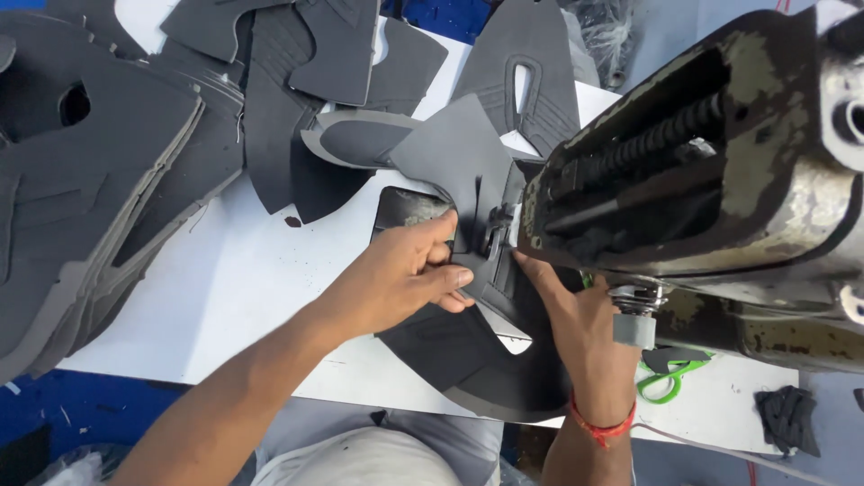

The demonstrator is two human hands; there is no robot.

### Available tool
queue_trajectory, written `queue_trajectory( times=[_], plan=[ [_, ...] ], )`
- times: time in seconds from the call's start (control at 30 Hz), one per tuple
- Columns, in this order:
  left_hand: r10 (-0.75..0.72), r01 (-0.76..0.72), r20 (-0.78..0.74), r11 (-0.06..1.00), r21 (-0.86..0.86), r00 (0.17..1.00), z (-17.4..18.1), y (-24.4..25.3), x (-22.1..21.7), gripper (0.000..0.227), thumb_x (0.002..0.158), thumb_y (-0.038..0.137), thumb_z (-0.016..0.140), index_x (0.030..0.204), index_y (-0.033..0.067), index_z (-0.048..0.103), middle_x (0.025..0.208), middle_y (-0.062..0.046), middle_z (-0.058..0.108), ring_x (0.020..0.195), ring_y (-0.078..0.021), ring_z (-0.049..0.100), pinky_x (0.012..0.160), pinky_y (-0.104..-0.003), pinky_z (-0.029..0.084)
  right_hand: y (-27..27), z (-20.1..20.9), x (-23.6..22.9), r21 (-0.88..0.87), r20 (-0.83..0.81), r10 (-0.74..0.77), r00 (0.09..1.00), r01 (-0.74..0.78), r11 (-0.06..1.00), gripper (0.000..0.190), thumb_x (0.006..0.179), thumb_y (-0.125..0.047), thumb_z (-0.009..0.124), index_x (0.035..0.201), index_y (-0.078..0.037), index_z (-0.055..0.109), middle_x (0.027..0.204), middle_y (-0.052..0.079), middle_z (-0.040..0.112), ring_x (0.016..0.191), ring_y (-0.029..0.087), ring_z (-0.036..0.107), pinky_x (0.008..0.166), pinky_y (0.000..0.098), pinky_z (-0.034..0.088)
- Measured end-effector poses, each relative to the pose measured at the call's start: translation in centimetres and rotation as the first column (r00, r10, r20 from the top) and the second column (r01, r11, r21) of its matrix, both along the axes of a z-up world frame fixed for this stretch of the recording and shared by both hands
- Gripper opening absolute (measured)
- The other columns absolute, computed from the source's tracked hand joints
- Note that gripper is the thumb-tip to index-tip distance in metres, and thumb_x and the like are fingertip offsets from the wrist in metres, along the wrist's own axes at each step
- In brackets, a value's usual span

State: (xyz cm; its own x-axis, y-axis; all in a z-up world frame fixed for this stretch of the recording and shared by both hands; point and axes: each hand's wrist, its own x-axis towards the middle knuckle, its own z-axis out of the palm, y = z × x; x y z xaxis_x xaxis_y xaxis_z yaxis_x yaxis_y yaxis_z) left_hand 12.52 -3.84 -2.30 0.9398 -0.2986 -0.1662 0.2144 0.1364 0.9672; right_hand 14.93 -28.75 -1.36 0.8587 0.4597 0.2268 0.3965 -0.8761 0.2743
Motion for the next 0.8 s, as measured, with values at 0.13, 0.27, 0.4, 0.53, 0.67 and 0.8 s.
queue_trajectory(
  times=[0.13, 0.27, 0.4, 0.53, 0.67, 0.8],
  plan=[
    [-0.03, 0.029, -0.007, 0.999, -0.021, 1.0, 0.5, 0.0, 0.9, 0.04, 0.103, 0.01, 0.062, 0.121, -0.0207, 0.043, 0.079, -0.006, 0.05, 0.082, -0.0166, 0.077, 0.072, -0.028, 0.065, 0.2, 0.1, 1.6, 0.082, 0.202, 0.202, 0.958, -0.222, 0.971, 0.042, 0.101, -0.015, 0.067, 0.137, -0.036, 0.07, 0.128, 0.009, 0.068, 0.11, 0.029, 0.069, 0.093, 0.0412, 0.053],
    [0.03, -0.031, 0.013, 0.986, 0.162, 0.999, 2.9, -0.3, 1.6, 0.05, 0.097, 0.011, 0.062, 0.138, -0.0043, 0.038, 0.072, -0.005, 0.058, 0.07, -0.0146, 0.075, 0.058, -0.027, 0.06, -0.5, -0.7, 3.2, 0.014, 0.293, 0.234, 0.927, -0.249, 0.968, 0.037, 0.099, -0.022, 0.073, 0.133, -0.037, 0.071, 0.126, 0.002, 0.07, 0.115, 0.027, 0.069, 0.097, 0.0464, 0.052],
    [0.041, -0.057, 0.063, 0.961, 0.27, 0.997, 3.4, -0.3, 2.1, 0.024, 0.097, 0.01, 0.061, 0.106, -0.0074, 0.046, 0.066, -0.008, 0.057, 0.064, -0.0134, 0.075, 0.054, -0.028, 0.058, -1.2, -2.3, 5.0, 0.028, 0.267, 0.223, 0.938, -0.239, 0.971, 0.024, 0.094, -0.034, 0.078, 0.118, -0.03, 0.075, 0.118, 0.006, 0.069, 0.11, 0.035, 0.066, 0.096, 0.0526, 0.051],
    [0.084, -0.108, 0.097, 0.954, 0.279, 0.992, 3.4, -1.0, 2.2, 0.022, 0.097, 0.009, 0.059, 0.11, -0.0038, 0.047, 0.072, -0.007, 0.068, 0.064, -0.0129, 0.073, 0.055, -0.027, 0.059, -1.0, -2.6, 6.5, 0.331, 0.243, 0.201, 0.949, -0.276, 0.902, 0.037, 0.095, -0.033, 0.079, 0.125, -0.012, 0.073, 0.125, 0.01, 0.069, 0.117, 0.038, 0.065, 0.104, 0.0542, 0.05],
    [0.14, -0.168, 0.105, 0.925, 0.341, 0.985, 4.3, -1.3, 2.0, 0.018, 0.098, 0.008, 0.057, 0.106, -0.0064, 0.048, 0.074, -0.009, 0.07, 0.062, -0.0135, 0.074, 0.054, -0.028, 0.059, -1.0, -2.6, 7.2, 0.048, 0.407, 0.247, 0.879, -0.29, 0.956, 0.04, 0.088, -0.031, 0.079, 0.123, -0.01, 0.074, 0.124, 0.015, 0.07, 0.114, 0.04, 0.065, 0.1, 0.055, 0.048],
    [0.173, -0.207, 0.121, 0.902, 0.379, 0.977, 3.8, -1.5, 2.1, 0.023, 0.097, 0.007, 0.054, 0.115, -0.005, 0.048, 0.072, -0.009, 0.07, 0.061, -0.0126, 0.074, 0.053, -0.028, 0.059, -1.8, -4.3, 8.2, 0.086, 0.337, 0.233, 0.912, -0.277, 0.957, 0.039, 0.088, -0.031, 0.078, 0.121, -0.01, 0.074, 0.122, 0.015, 0.07, 0.113, 0.041, 0.064, 0.1, 0.0566, 0.048]
  ],
)
